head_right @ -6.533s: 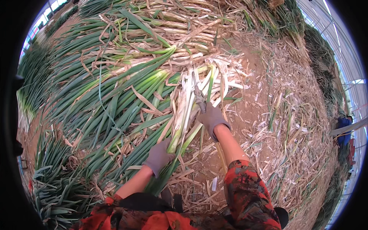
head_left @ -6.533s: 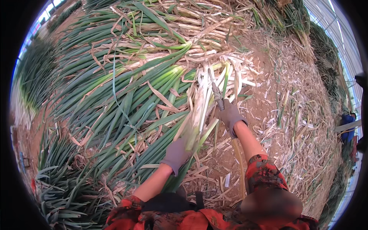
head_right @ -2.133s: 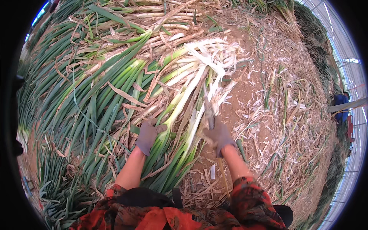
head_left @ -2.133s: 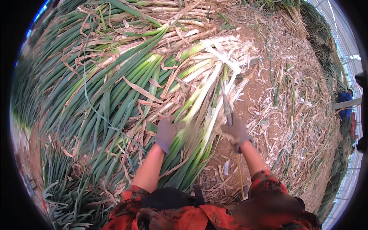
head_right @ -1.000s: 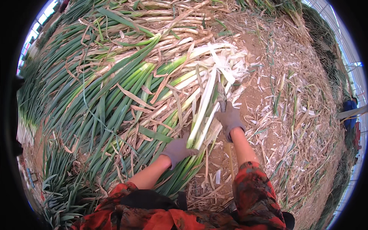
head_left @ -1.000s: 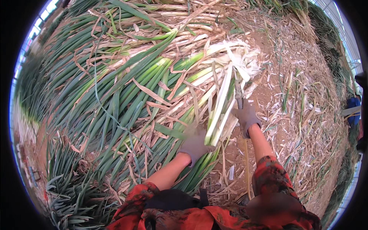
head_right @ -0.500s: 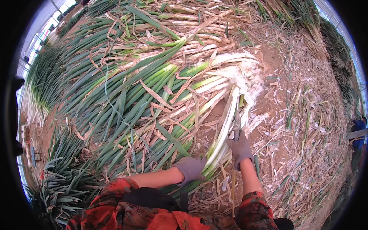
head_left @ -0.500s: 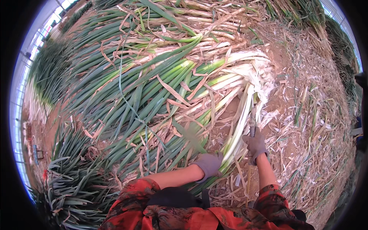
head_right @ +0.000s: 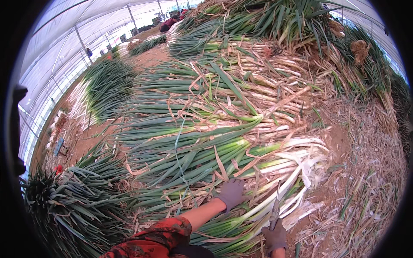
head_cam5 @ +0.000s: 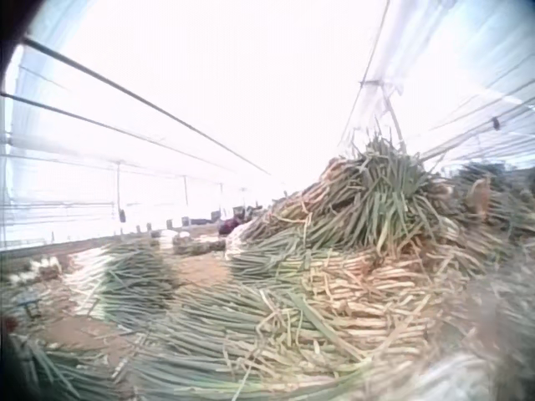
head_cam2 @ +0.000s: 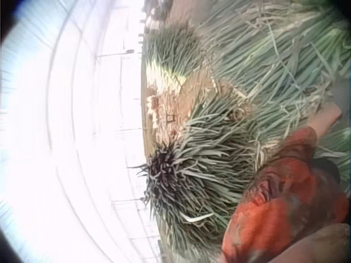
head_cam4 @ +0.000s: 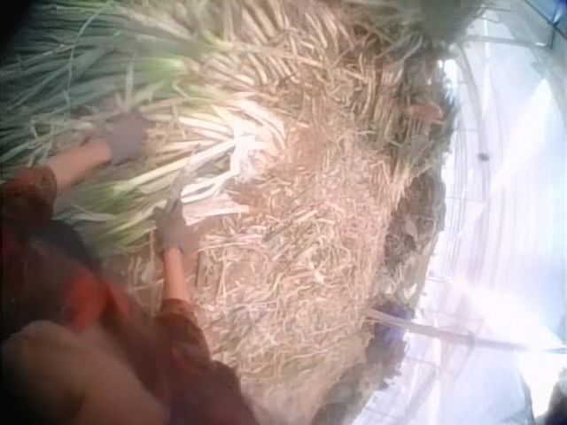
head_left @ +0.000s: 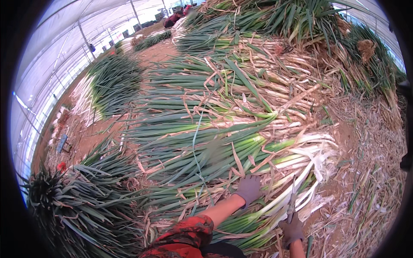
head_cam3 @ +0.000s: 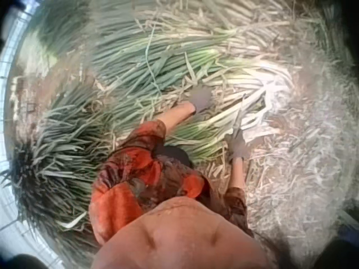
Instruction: The person kneels on the ground and uses a knife to trim the white ends of harvested onions. They repeatedly pick up onions, cut the ends, and place the trimmed pieces into a pile.
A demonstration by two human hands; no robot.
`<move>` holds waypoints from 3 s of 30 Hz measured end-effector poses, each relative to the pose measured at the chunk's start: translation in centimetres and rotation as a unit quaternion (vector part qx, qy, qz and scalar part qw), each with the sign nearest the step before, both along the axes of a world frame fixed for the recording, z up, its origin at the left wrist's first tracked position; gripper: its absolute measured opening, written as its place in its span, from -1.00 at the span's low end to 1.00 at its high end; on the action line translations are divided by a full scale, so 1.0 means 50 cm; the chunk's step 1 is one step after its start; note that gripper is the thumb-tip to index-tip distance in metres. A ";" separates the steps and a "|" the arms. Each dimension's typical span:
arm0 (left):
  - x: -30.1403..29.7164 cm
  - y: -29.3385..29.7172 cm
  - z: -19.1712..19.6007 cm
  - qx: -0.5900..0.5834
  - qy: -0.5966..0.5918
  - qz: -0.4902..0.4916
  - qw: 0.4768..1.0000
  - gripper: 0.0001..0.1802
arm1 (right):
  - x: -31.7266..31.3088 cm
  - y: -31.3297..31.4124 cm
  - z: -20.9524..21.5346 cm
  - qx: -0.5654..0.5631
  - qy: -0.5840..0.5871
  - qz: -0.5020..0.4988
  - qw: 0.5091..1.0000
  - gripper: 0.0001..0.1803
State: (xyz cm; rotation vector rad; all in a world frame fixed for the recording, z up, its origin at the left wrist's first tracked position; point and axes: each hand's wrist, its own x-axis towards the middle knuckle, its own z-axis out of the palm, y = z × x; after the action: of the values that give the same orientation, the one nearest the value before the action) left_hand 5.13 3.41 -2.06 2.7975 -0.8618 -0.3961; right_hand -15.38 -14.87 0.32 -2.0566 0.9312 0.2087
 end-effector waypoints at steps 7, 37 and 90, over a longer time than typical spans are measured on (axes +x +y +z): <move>0.016 -0.089 0.008 0.049 0.056 -0.008 0.997 0.03 | 0.127 -0.079 -0.076 0.036 -0.083 -0.056 0.994 -0.52; 0.266 -0.141 0.072 -0.042 -0.230 -0.016 0.972 -0.53 | 0.036 0.062 0.042 0.017 0.042 0.051 0.998 -0.44; 0.002 0.173 0.078 -0.214 0.072 0.134 0.965 -0.46 | -0.012 0.210 0.126 0.102 0.048 0.070 0.991 -0.42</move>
State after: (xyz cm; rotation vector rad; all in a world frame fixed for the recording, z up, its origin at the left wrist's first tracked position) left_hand 5.21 12.03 1.84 2.4028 -0.4603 -0.3178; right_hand -15.97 -4.36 6.61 -1.9363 0.7876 0.4632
